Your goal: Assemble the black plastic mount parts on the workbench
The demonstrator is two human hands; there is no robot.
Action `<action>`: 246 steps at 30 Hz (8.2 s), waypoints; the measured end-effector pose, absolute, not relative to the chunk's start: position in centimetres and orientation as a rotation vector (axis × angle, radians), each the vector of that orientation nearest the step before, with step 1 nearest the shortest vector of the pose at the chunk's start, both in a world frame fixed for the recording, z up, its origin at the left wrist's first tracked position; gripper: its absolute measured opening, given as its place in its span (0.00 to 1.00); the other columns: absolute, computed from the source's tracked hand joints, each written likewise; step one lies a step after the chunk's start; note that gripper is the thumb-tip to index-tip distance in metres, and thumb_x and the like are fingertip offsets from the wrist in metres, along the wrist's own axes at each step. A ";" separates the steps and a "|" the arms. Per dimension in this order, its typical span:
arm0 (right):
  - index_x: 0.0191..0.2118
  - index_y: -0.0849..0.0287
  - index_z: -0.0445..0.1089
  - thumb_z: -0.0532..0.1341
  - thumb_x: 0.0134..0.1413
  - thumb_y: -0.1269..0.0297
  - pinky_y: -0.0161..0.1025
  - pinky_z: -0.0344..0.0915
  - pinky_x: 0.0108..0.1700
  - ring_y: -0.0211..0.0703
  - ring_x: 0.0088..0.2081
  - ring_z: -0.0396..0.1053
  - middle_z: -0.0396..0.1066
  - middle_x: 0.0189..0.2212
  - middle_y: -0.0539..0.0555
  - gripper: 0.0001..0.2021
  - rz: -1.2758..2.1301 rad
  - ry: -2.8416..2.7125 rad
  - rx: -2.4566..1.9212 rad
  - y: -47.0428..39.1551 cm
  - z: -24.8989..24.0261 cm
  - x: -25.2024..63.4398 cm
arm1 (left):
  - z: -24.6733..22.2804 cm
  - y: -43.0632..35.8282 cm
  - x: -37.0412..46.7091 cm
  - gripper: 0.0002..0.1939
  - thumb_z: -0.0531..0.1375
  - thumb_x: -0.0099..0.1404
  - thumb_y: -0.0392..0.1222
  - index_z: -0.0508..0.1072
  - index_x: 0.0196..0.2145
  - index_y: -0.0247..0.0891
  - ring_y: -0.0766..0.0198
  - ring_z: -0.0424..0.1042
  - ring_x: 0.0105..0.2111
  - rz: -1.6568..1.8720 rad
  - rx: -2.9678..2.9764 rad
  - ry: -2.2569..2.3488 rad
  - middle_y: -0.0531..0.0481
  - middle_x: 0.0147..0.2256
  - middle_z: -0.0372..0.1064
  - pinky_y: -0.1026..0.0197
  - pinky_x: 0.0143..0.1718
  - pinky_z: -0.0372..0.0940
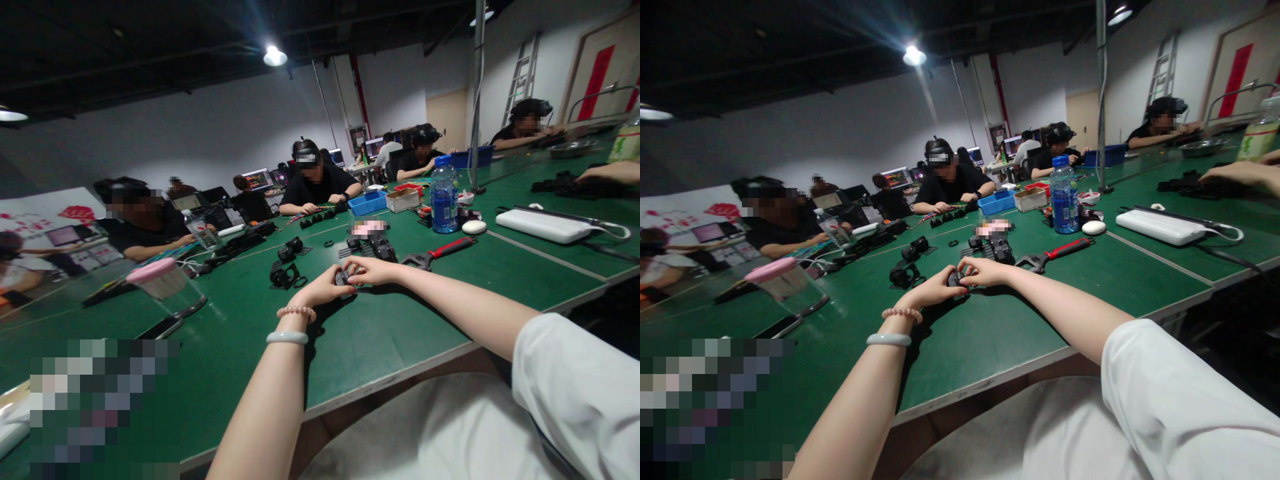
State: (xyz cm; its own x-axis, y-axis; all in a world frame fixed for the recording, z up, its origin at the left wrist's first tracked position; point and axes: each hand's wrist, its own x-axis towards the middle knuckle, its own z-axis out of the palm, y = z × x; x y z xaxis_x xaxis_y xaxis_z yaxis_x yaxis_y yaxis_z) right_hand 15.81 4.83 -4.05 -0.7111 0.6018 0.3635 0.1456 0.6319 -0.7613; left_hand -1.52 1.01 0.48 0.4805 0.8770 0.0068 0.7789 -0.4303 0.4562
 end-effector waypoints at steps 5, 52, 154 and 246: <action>0.42 0.60 0.57 0.54 0.47 0.62 0.32 0.62 0.29 0.33 0.27 0.64 0.64 0.31 0.51 0.15 1.012 -2.235 -0.607 4.6 -3.9 15.8 | 0.4 1.0 -1.6 0.27 0.56 0.45 0.55 0.60 0.39 0.35 0.65 0.61 0.30 0.349 2.343 1.378 0.52 0.31 0.61 0.65 0.29 0.57; 0.41 0.58 0.56 0.62 0.36 0.63 0.34 0.62 0.32 0.32 0.29 0.61 0.58 0.35 0.50 0.22 0.906 -2.212 -0.550 4.7 -4.3 15.9 | 0.3 0.8 -1.4 0.30 0.56 0.44 0.56 0.60 0.41 0.34 0.64 0.61 0.32 0.346 2.324 1.375 0.51 0.33 0.62 0.65 0.31 0.57; 0.40 0.61 0.59 0.59 0.40 0.66 0.35 0.61 0.36 0.38 0.39 0.60 0.60 0.38 0.53 0.17 0.754 -2.239 -0.562 4.6 -4.1 15.7 | 0.6 0.5 -1.2 0.27 0.57 0.44 0.54 0.60 0.39 0.34 0.66 0.60 0.29 0.343 2.319 1.390 0.53 0.29 0.60 0.66 0.29 0.56; 0.42 0.64 0.64 0.54 0.47 0.65 0.34 0.58 0.36 0.40 0.35 0.65 0.68 0.36 0.56 0.15 0.401 -2.345 -0.670 2.6 -2.9 15.9 | 0.0 1.1 -1.9 0.27 0.57 0.44 0.54 0.61 0.38 0.34 0.65 0.61 0.30 0.367 2.332 1.371 0.51 0.31 0.61 0.64 0.29 0.57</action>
